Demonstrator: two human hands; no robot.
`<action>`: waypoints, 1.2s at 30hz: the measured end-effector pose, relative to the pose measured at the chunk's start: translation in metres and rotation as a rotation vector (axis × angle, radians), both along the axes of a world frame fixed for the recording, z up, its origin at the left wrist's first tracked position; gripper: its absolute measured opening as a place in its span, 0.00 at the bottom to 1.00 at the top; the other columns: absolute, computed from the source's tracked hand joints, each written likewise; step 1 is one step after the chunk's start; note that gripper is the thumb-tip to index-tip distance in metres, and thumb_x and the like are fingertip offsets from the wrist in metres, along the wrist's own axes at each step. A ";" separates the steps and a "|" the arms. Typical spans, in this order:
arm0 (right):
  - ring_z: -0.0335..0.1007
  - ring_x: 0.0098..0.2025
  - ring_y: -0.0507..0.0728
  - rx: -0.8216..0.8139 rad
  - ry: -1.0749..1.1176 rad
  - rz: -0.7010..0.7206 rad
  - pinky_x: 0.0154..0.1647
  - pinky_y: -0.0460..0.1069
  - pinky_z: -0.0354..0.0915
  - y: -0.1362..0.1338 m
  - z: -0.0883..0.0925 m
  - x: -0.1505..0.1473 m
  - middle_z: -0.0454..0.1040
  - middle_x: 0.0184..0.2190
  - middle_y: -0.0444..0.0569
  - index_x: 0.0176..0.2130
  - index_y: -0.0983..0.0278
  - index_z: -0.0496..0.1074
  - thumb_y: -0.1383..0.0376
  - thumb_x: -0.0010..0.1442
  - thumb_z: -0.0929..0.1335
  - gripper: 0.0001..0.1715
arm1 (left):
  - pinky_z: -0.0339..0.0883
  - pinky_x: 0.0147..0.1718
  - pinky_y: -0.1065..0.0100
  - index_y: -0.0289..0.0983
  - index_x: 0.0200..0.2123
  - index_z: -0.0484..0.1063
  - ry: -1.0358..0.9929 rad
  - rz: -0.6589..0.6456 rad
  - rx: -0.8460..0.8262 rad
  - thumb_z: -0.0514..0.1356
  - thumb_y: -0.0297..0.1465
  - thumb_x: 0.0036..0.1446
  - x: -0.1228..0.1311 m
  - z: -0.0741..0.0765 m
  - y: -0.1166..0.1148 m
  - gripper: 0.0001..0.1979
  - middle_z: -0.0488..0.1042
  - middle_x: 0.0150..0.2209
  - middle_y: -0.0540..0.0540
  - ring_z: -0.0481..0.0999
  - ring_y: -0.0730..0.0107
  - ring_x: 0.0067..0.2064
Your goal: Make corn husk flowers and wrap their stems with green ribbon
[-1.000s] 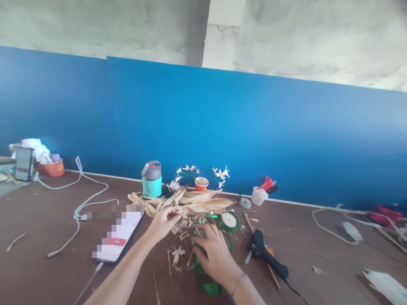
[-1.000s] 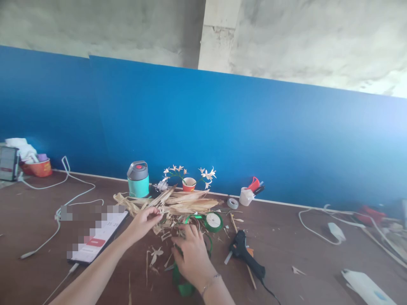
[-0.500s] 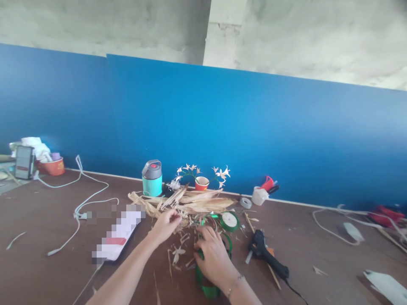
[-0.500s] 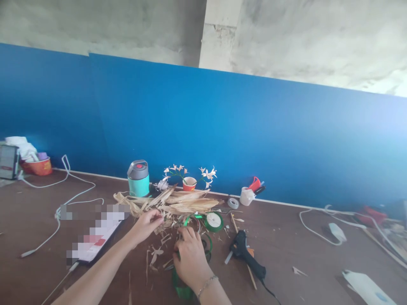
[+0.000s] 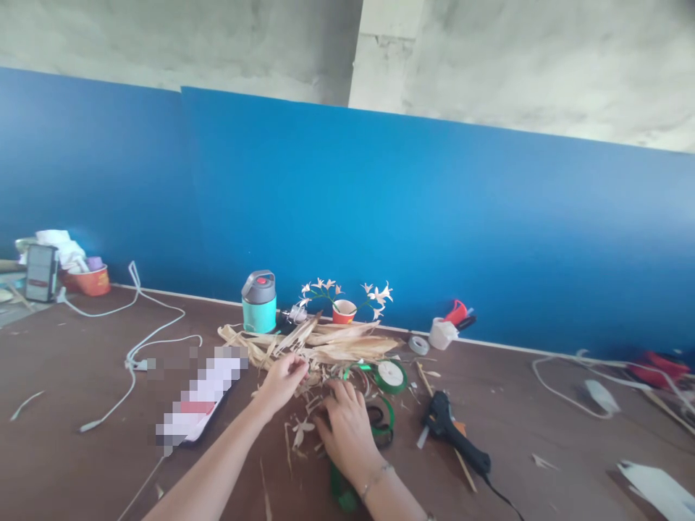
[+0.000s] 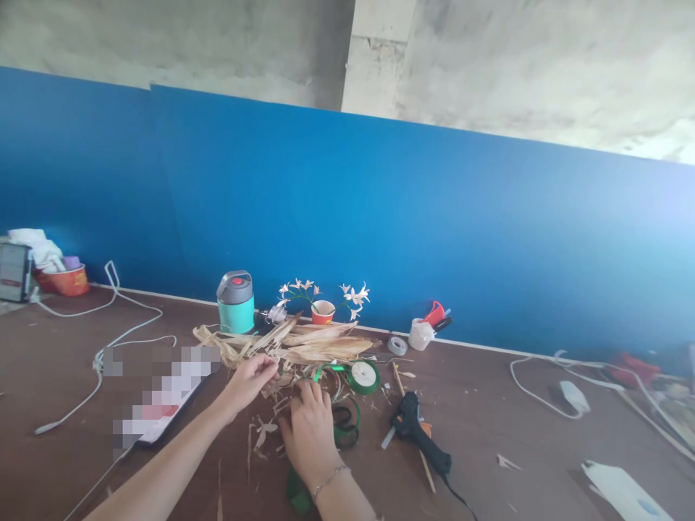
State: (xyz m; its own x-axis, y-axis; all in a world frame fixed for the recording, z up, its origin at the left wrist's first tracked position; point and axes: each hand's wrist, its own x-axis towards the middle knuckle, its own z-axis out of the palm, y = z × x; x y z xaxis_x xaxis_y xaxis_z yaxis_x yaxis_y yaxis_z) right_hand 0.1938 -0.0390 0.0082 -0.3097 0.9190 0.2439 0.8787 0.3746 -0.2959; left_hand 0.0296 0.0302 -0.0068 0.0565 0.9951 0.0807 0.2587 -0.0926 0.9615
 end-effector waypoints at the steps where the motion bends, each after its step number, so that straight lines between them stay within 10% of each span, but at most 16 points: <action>1: 0.58 0.54 0.62 -0.004 -0.007 -0.011 0.52 0.56 0.54 0.001 -0.001 -0.002 0.67 0.50 0.52 0.35 0.64 0.73 0.68 0.55 0.65 0.07 | 0.67 0.28 0.66 0.37 0.27 0.68 -0.010 0.010 -0.005 0.56 0.39 0.49 0.000 0.000 0.000 0.11 0.75 0.25 0.48 0.75 0.65 0.28; 36: 0.55 0.56 0.66 -0.033 -0.168 0.054 0.55 0.59 0.52 -0.004 0.006 0.010 0.66 0.53 0.61 0.41 0.70 0.74 0.73 0.56 0.61 0.16 | 0.67 0.35 0.59 0.38 0.25 0.66 -0.139 0.090 -0.014 0.57 0.44 0.46 -0.001 -0.006 0.005 0.15 0.75 0.25 0.46 0.76 0.59 0.32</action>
